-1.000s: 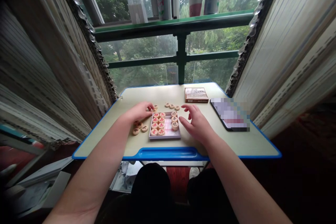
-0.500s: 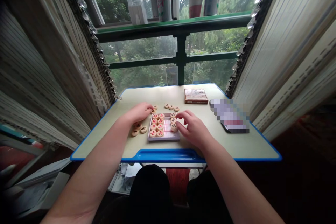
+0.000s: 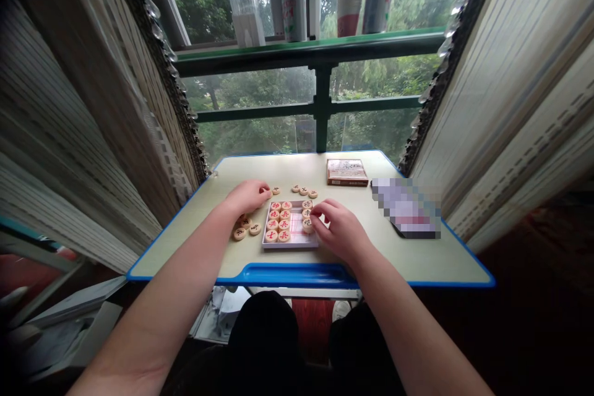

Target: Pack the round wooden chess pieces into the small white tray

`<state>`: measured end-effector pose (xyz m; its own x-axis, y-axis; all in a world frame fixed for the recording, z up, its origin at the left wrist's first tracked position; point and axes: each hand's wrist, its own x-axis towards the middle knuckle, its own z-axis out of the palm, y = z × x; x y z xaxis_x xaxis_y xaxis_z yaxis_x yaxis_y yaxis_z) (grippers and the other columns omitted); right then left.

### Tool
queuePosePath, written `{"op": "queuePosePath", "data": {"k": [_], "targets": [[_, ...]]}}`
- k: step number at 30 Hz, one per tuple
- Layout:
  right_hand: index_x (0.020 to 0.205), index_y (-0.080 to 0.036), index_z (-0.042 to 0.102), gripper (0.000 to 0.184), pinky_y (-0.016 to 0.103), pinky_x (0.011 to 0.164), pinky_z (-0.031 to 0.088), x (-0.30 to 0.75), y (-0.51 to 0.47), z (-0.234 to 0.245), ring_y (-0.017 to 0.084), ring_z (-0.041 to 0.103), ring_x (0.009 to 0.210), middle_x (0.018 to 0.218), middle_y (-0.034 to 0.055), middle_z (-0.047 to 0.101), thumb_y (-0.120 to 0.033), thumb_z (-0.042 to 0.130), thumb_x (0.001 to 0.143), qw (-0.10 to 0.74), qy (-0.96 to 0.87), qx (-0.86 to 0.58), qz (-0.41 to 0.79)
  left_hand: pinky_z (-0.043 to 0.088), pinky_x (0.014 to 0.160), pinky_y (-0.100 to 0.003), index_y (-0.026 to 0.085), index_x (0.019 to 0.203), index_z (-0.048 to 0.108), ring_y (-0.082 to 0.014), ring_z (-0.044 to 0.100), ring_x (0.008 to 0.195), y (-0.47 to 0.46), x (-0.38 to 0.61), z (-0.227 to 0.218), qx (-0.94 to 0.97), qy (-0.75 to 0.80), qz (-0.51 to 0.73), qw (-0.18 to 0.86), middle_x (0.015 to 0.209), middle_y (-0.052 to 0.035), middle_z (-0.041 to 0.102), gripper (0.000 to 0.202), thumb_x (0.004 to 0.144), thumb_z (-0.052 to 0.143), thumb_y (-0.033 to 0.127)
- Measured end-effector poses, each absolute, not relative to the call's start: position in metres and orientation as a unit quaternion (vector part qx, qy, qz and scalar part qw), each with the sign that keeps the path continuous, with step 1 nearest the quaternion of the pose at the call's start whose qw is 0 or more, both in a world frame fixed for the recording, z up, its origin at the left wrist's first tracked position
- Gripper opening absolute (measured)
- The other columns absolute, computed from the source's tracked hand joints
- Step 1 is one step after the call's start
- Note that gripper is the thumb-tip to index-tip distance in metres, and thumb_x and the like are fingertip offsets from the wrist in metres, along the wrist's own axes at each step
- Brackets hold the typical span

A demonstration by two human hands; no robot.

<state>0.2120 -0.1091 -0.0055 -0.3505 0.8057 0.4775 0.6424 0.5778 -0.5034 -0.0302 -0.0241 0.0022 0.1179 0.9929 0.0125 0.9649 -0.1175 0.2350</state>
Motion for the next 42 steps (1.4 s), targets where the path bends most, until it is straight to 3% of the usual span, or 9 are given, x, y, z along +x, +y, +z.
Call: {"op": "queuePosePath", "data": {"k": [7,12,19,25,32,42], "targets": [[0.074,-0.02,0.06,0.015,0.027,0.058,0.042,0.216,-0.108,-0.007,0.013,0.051,0.06,0.074,0.0028,0.059,-0.026,0.05,0.082,0.397,-0.792,-0.453,0.096,0.045,0.071,-0.027,0.02,0.093,0.068,-0.021,0.062,0.084,-0.026,-0.031,0.004,0.735,0.671,0.07,0.071,0.093,-0.0097,0.07,0.03,0.077,0.051,0.039],[0.073,-0.02,0.06,0.013,0.027,0.06,0.042,0.216,-0.108,-0.007,0.013,0.051,0.06,0.073,0.0021,0.059,-0.023,0.05,0.081,0.397,-0.786,-0.465,0.092,0.045,0.069,-0.027,0.019,0.089,0.068,-0.0211,0.062,0.084,-0.035,-0.023,0.016,0.734,0.665,0.128,0.051,0.095,-0.009,0.069,0.029,0.076,0.052,0.04],[0.067,-0.02,0.059,0.013,0.028,0.06,0.042,0.217,-0.108,-0.005,0.014,0.049,0.057,0.069,0.0023,0.059,-0.023,0.052,0.078,0.476,-0.727,-0.494,0.041,0.043,0.061,-0.024,0.016,0.077,0.068,-0.0144,0.058,0.069,-0.065,0.0,0.03,0.826,0.502,0.229,0.114,0.078,-0.0046,0.066,0.032,0.073,0.058,0.046],[0.065,-0.02,0.058,0.013,0.029,0.059,0.041,0.217,-0.107,-0.004,0.014,0.049,0.055,0.066,0.002,0.059,-0.022,0.052,0.077,0.505,-0.697,-0.508,0.022,0.042,0.064,-0.025,0.018,0.074,0.067,-0.0136,0.056,0.07,-0.094,0.023,0.031,0.915,0.338,0.185,0.121,0.074,-0.0035,0.064,0.026,0.075,0.06,0.044],[0.062,-0.02,0.057,0.015,0.028,0.06,0.041,0.216,-0.108,-0.004,0.014,0.05,0.057,0.065,0.0016,0.058,-0.021,0.052,0.076,0.491,-0.704,-0.512,0.025,0.037,0.06,-0.026,0.02,0.069,0.065,-0.0146,0.054,0.07,-0.103,0.035,0.023,0.937,0.322,0.132,0.039,0.072,-0.0035,0.061,0.034,0.078,0.054,0.051],[0.064,-0.02,0.058,0.014,0.028,0.059,0.041,0.215,-0.108,-0.005,0.013,0.049,0.056,0.065,0.0014,0.058,-0.021,0.051,0.076,0.485,-0.715,-0.503,0.028,0.037,0.061,-0.026,0.021,0.072,0.066,-0.0148,0.054,0.072,-0.101,0.035,0.023,0.932,0.338,0.121,0.042,0.075,-0.0035,0.061,0.029,0.077,0.056,0.047]]}}
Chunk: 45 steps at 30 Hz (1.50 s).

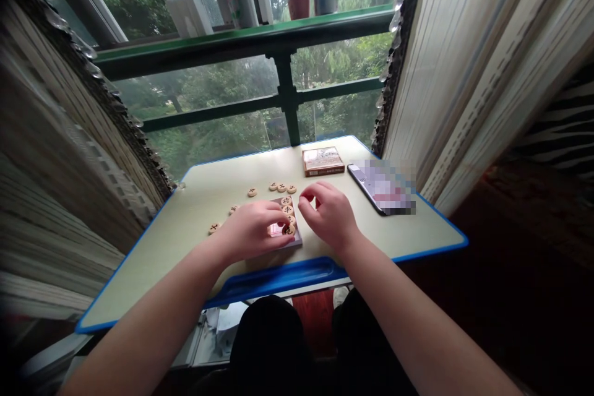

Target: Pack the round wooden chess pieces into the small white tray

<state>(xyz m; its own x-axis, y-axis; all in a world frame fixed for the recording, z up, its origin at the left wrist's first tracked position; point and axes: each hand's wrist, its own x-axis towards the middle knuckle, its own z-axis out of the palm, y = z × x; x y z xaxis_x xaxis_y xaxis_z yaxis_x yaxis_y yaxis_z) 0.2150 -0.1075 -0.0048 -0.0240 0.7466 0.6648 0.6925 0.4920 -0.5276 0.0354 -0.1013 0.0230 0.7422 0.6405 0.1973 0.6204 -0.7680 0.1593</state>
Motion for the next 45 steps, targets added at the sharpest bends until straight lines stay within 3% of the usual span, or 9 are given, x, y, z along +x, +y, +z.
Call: {"op": "queuePosePath", "data": {"k": [8,20,29,35,45], "targets": [[0.065,-0.02,0.057,0.013,0.028,0.06,0.041,0.215,-0.108,-0.005,0.013,0.048,0.056,0.066,0.0013,0.058,-0.02,0.052,0.077,0.487,-0.714,-0.502,0.029,0.04,0.067,-0.026,0.022,0.084,0.067,-0.0161,0.056,0.077,-0.101,0.036,0.019,0.932,0.33,0.136,0.062,0.079,-0.0032,0.063,0.026,0.078,0.056,0.045],[0.064,-0.02,0.058,0.014,0.028,0.061,0.041,0.214,-0.108,-0.003,0.014,0.05,0.057,0.065,0.0019,0.058,-0.02,0.051,0.076,0.482,-0.717,-0.503,0.039,0.04,0.066,-0.026,0.021,0.085,0.067,-0.0162,0.056,0.076,-0.1,0.034,0.021,0.929,0.333,0.138,0.082,0.08,-0.0036,0.064,0.026,0.078,0.056,0.044],[0.063,-0.019,0.058,0.013,0.026,0.059,0.04,0.215,-0.107,-0.005,0.012,0.048,0.056,0.064,0.0006,0.057,-0.018,0.052,0.075,0.493,-0.717,-0.492,0.033,0.039,0.061,-0.023,0.02,0.078,0.071,-0.0124,0.053,0.067,-0.1,0.026,0.031,0.933,0.321,0.125,0.106,0.076,-0.0027,0.062,0.02,0.077,0.051,0.023],[0.065,-0.018,0.058,0.012,0.025,0.06,0.039,0.215,-0.107,-0.006,0.012,0.049,0.057,0.065,0.0005,0.057,-0.017,0.053,0.076,0.488,-0.72,-0.492,0.03,0.035,0.058,-0.025,0.018,0.063,0.067,-0.013,0.05,0.065,-0.104,0.032,0.03,0.953,0.291,0.069,0.041,0.069,-0.0029,0.058,0.025,0.079,0.05,0.025],[0.065,-0.018,0.058,0.011,0.025,0.061,0.04,0.215,-0.107,-0.005,0.013,0.05,0.061,0.066,0.001,0.058,-0.016,0.053,0.074,0.486,-0.722,-0.49,0.04,0.035,0.06,-0.026,0.018,0.065,0.068,-0.0133,0.049,0.067,-0.104,0.032,0.028,0.955,0.286,0.076,0.027,0.072,-0.0035,0.058,0.024,0.079,0.05,0.026]]}}
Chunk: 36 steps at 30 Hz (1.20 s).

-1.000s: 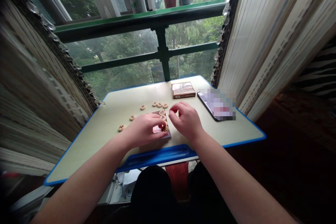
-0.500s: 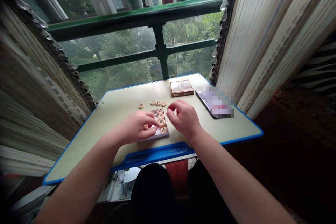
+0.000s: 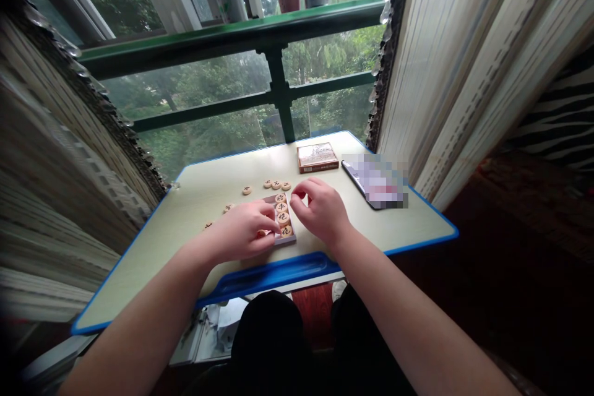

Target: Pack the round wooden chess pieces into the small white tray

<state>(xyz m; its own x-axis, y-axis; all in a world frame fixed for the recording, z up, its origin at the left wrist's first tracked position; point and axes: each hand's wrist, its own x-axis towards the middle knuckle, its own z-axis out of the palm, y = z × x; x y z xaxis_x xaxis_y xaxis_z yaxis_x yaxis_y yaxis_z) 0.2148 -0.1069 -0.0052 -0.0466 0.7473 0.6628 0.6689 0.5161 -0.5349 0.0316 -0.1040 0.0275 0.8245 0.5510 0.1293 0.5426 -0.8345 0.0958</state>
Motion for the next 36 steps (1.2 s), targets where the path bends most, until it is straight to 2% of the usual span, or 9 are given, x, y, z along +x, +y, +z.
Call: {"op": "queuePosePath", "data": {"k": [11,29,36], "targets": [[0.065,-0.018,0.059,0.011,0.025,0.062,0.04,0.215,-0.106,-0.0056,0.013,0.051,0.062,0.066,0.0009,0.058,-0.016,0.052,0.074,0.471,-0.734,-0.487,0.041,0.037,0.063,-0.027,0.02,0.066,0.07,-0.015,0.052,0.072,-0.1016,0.0319,0.0242,0.95,0.302,0.08,0.022,0.075,-0.0034,0.059,0.023,0.078,0.05,0.024],[0.064,-0.018,0.059,0.01,0.025,0.06,0.038,0.2141,-0.1024,-0.0062,0.013,0.05,0.062,0.065,0.0006,0.058,-0.018,0.053,0.073,0.436,-0.743,-0.506,0.042,0.036,0.059,-0.025,0.019,0.068,0.07,-0.0137,0.053,0.067,-0.0985,0.0295,0.0245,0.939,0.334,0.084,0.02,0.07,-0.0037,0.062,0.028,0.081,0.046,0.026],[0.064,-0.019,0.058,0.01,0.025,0.061,0.038,0.2142,-0.1025,-0.0059,0.014,0.052,0.064,0.066,0.0009,0.059,-0.018,0.052,0.072,0.434,-0.742,-0.509,0.045,0.036,0.058,-0.027,0.019,0.066,0.069,-0.0151,0.053,0.067,-0.0954,0.0306,0.0201,0.939,0.337,0.065,-0.003,0.069,-0.0045,0.062,0.025,0.077,0.047,0.025]]}}
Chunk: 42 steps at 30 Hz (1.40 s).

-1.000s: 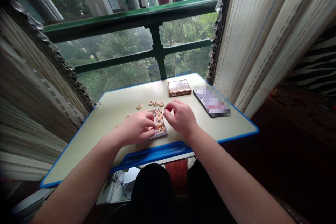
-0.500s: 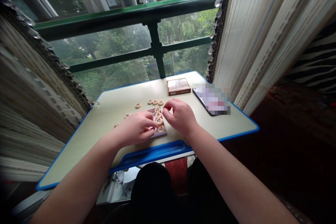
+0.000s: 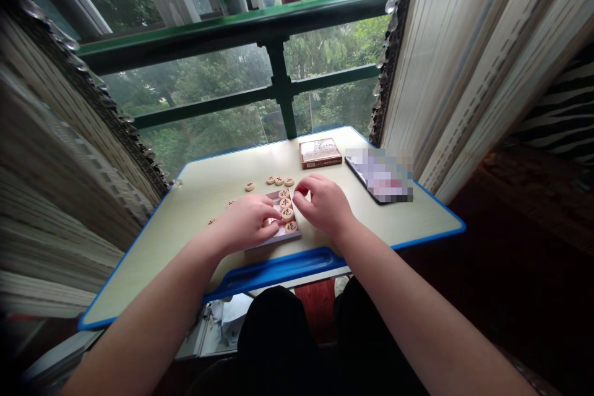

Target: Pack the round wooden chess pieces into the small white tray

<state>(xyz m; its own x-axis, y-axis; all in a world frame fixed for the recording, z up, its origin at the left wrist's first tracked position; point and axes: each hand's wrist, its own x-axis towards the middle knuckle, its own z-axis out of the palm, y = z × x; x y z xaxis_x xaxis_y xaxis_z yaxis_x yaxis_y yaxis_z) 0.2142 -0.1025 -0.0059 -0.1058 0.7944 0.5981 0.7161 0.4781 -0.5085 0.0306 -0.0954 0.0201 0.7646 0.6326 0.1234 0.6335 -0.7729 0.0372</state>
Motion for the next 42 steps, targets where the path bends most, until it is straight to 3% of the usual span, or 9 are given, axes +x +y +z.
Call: {"op": "queuePosePath", "data": {"k": [10,16,19,22,25,29,32,36,42], "targets": [[0.065,-0.018,0.059,0.01,0.025,0.062,0.038,0.214,-0.102,-0.006,0.014,0.052,0.065,0.068,0.0016,0.06,-0.02,0.052,0.072,0.413,-0.741,-0.527,0.046,0.035,0.058,-0.027,0.018,0.06,0.067,-0.0145,0.05,0.061,-0.096,0.031,0.022,-0.934,-0.35,-0.068,0.008,0.063,-0.0047,0.06,0.029,0.077,0.045,0.027],[0.068,-0.019,0.062,0.015,0.027,0.065,0.039,0.212,-0.088,-0.014,0.016,0.055,0.071,0.075,0.0033,0.063,-0.024,0.049,0.075,0.343,-0.71,-0.614,0.037,0.036,0.059,-0.027,0.016,0.06,0.064,-0.0148,0.052,0.062,-0.085,0.019,0.027,-0.864,-0.465,-0.19,0.018,0.064,-0.0046,0.06,0.029,0.077,0.043,0.029],[0.076,-0.02,0.065,0.02,0.027,0.067,0.039,0.214,-0.079,-0.019,0.018,0.058,0.077,0.082,0.0047,0.066,-0.025,0.046,0.078,0.289,-0.719,-0.63,0.048,0.038,0.061,-0.027,0.016,0.064,0.064,-0.0152,0.054,0.065,-0.07,0.007,0.028,-0.806,-0.531,-0.26,-0.002,0.068,-0.0046,0.062,0.028,0.077,0.042,0.027],[0.104,-0.02,0.062,0.03,0.03,0.068,0.041,0.215,-0.067,-0.017,0.021,0.061,0.083,0.09,0.0071,0.069,-0.028,0.045,0.081,0.224,-0.707,-0.667,0.067,0.039,0.062,-0.027,0.016,0.069,0.065,-0.0164,0.055,0.066,-0.054,-0.006,0.025,-0.749,-0.597,-0.288,-0.022,0.067,-0.0049,0.063,0.029,0.078,0.041,0.028],[0.119,-0.021,0.054,0.04,0.035,0.069,0.042,0.209,-0.052,-0.008,0.028,0.061,0.091,0.105,0.0125,0.066,-0.035,0.045,0.082,0.098,-0.726,-0.677,0.07,0.042,0.069,-0.027,0.017,0.077,0.067,-0.0183,0.058,0.077,-0.04,-0.017,0.019,-0.726,-0.625,-0.286,-0.016,0.08,-0.0069,0.066,0.029,0.079,0.041,0.028],[0.108,-0.015,0.06,0.035,0.037,0.069,0.043,0.198,-0.039,-0.001,0.031,0.061,0.091,0.103,0.0185,0.066,-0.032,0.04,0.084,0.096,-0.729,-0.676,0.054,0.042,0.083,-0.029,0.017,0.095,0.068,-0.023,0.058,0.097,-0.027,-0.03,0.005,-0.71,-0.679,-0.182,-0.031,0.103,-0.0119,0.064,0.029,0.078,0.046,0.027],[0.116,-0.016,0.055,0.038,0.034,0.071,0.043,0.201,-0.037,-0.004,0.027,0.06,0.094,0.106,0.0156,0.065,-0.025,0.033,0.087,0.128,-0.737,-0.663,0.037,0.04,0.091,-0.033,0.017,0.11,0.064,-0.0257,0.055,0.105,-0.02,-0.034,-0.005,-0.729,-0.666,-0.152,-0.054,0.111,-0.0145,0.061,0.036,0.081,0.046,0.027],[0.123,-0.026,0.053,0.043,0.028,0.075,0.041,0.213,-0.033,-0.01,0.02,0.058,0.099,0.115,0.0059,0.061,-0.018,0.03,0.087,0.186,-0.774,-0.605,0.031,0.036,0.098,-0.032,0.022,0.115,0.063,-0.0235,0.051,0.111,-0.016,-0.031,-0.011,-0.778,-0.605,-0.147,-0.077,0.117,-0.0098,0.059,0.038,0.082,0.043,0.024],[0.12,-0.037,0.057,0.042,0.027,0.062,0.04,0.21,-0.032,-0.011,0.02,0.061,0.085,0.105,0.0032,0.063,-0.021,0.04,0.085,0.118,-0.808,-0.576,0.022,0.041,0.092,-0.029,0.021,0.107,0.068,-0.022,0.056,0.102,-0.018,-0.029,-0.006,-0.772,-0.611,-0.135,-0.114,0.112,-0.0081,0.063,0.035,0.08,0.046,0.022]]}}
